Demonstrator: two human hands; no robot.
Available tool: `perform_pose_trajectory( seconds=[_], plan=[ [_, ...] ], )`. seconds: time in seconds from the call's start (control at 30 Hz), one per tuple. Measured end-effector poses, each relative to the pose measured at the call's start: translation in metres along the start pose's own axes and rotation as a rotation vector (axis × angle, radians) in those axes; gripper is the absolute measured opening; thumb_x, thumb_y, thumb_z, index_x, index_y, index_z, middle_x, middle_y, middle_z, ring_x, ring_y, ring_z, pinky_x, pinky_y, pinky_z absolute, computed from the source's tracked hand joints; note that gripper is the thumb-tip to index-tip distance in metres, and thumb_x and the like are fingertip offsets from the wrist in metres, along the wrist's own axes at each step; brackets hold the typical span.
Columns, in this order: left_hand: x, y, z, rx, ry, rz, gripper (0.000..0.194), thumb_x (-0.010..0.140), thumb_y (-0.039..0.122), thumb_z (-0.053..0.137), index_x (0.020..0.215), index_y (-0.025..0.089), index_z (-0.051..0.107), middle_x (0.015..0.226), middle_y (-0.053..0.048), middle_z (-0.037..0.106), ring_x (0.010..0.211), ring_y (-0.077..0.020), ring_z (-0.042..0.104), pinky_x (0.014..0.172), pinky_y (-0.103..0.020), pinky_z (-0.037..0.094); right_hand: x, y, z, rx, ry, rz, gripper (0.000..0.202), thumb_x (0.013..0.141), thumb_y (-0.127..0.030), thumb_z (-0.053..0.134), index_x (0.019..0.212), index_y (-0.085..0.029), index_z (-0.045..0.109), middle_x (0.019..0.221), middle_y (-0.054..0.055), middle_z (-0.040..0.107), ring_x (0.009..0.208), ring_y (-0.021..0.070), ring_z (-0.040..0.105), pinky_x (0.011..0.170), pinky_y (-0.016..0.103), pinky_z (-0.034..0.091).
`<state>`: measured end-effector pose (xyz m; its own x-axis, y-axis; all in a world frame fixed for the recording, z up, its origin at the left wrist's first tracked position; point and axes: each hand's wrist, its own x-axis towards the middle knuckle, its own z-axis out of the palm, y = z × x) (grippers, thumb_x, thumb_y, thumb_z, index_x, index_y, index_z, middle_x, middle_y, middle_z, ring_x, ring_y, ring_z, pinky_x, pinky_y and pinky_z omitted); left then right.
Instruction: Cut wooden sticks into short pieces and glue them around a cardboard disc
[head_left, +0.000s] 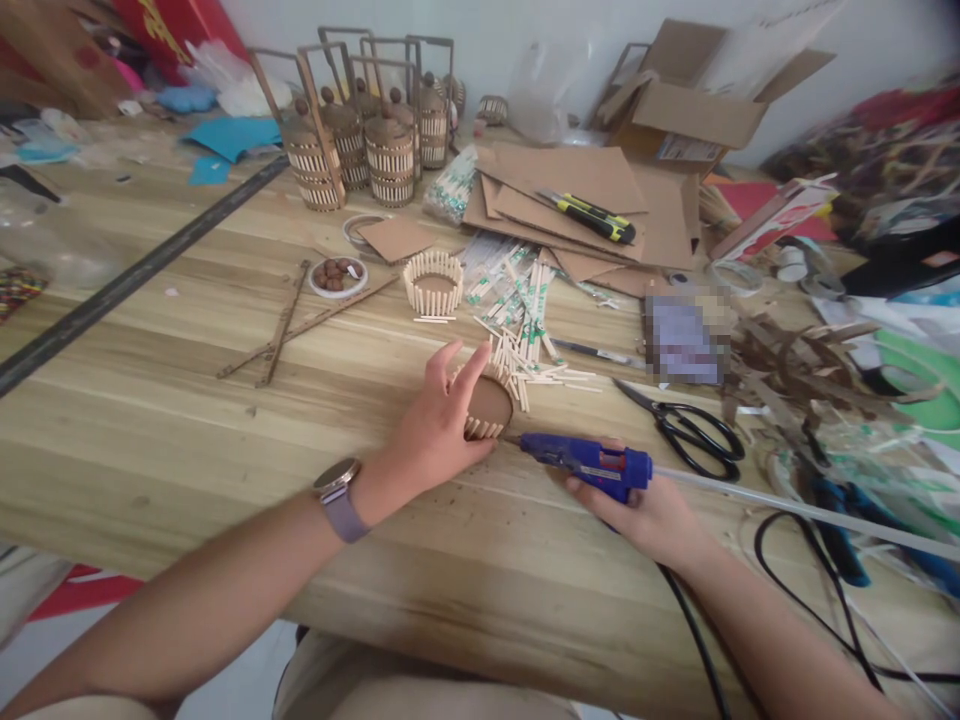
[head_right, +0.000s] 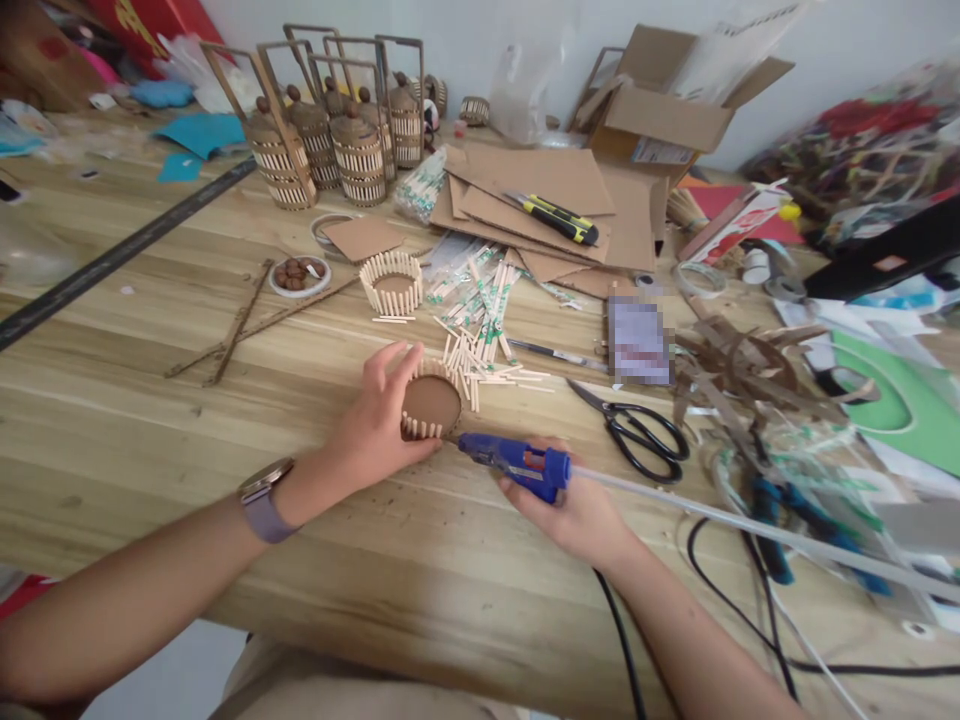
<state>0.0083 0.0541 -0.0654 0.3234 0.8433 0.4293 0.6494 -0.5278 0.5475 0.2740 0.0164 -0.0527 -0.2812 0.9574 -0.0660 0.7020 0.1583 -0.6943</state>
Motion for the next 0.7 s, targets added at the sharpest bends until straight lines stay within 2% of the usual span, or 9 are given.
perform_pose_trajectory(
  seconds=[0.3, 0.5, 0.7],
  plan=[
    [-0.0003, 0.0000, -0.0004, -0.005, 0.000, 0.004, 0.122, 0.064, 0.013, 0.085, 0.153, 0.031, 0.003, 0.146, -0.019, 0.021, 0.139, -0.0417, 0.031, 0.106, -0.060, 0.043, -0.0007, -0.0041, 0.0021, 0.017, 0.036, -0.007, 0.030, 0.080, -0.052, 0.064, 0.089, -0.024, 0.071, 0.091, 0.007, 0.076, 0.088, 0.0269, 0.071, 0.078, 0.036, 0.058],
    [-0.0002, 0.0002, -0.0001, -0.014, 0.000, -0.004, 0.122, 0.064, 0.013, 0.085, 0.152, 0.032, 0.003, 0.147, -0.018, 0.021, 0.136, -0.0397, 0.037, 0.107, -0.060, 0.042, -0.0002, -0.0012, 0.0042, 0.042, 0.003, 0.027, 0.032, 0.080, -0.050, 0.061, 0.095, -0.023, 0.068, 0.094, 0.009, 0.076, 0.089, 0.0284, 0.071, 0.077, 0.040, 0.058],
    [-0.0006, -0.0002, -0.0001, -0.012, -0.001, -0.002, 0.119, 0.066, 0.014, 0.084, 0.153, 0.031, 0.004, 0.148, -0.019, 0.022, 0.134, -0.0389, 0.040, 0.107, -0.060, 0.042, -0.0006, -0.0009, 0.0051, -0.003, 0.041, 0.031, 0.033, 0.079, -0.051, 0.061, 0.093, -0.022, 0.068, 0.091, 0.009, 0.074, 0.090, 0.0291, 0.071, 0.078, 0.040, 0.058]
  ],
)
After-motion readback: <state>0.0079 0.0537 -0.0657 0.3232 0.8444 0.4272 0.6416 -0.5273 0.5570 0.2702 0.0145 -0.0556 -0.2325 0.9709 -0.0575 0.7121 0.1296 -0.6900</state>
